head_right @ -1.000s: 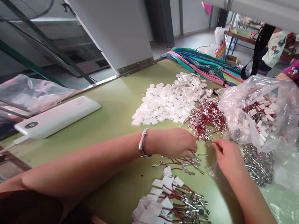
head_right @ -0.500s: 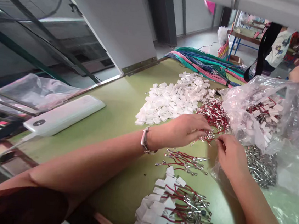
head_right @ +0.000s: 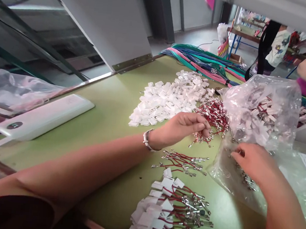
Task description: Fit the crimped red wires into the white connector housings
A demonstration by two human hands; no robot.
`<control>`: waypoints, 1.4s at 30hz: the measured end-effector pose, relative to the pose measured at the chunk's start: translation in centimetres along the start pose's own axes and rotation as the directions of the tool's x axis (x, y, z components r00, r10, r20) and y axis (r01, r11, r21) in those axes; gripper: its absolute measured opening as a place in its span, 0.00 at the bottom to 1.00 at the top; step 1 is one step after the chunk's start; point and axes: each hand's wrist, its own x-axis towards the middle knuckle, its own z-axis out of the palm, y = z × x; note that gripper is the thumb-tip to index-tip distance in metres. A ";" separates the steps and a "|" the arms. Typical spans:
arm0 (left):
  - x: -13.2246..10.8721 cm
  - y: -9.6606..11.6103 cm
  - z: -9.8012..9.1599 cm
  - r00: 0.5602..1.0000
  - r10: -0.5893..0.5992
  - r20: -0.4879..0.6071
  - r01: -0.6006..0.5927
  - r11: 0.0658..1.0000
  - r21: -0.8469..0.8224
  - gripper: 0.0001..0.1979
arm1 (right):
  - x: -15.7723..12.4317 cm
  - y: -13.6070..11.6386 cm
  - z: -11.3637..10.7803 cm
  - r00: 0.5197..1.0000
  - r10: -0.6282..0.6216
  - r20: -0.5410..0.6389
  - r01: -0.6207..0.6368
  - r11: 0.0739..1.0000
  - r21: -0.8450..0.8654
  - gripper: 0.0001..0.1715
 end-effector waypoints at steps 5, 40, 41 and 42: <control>0.1 1.0 -0.7 0.991 -0.097 -0.088 0.077 0.975 -0.208 0.06 | 1.5 -0.3 2.4 1.000 0.012 0.025 -0.005 0.966 -0.257 0.10; -0.3 -1.5 -0.1 0.973 0.124 0.195 -0.211 0.823 0.527 0.10 | -1.0 -4.7 3.9 0.915 -0.069 -0.398 0.324 0.714 0.620 0.11; -0.4 -1.5 -0.1 0.956 0.168 0.239 -0.278 0.776 0.566 0.10 | -1.1 -4.8 3.9 0.938 -0.060 -0.342 0.285 0.695 0.660 0.12; -0.5 -1.5 -0.2 0.938 0.197 0.287 -0.336 0.729 0.596 0.10 | -1.2 -4.9 3.8 0.956 -0.057 -0.288 0.249 0.676 0.694 0.12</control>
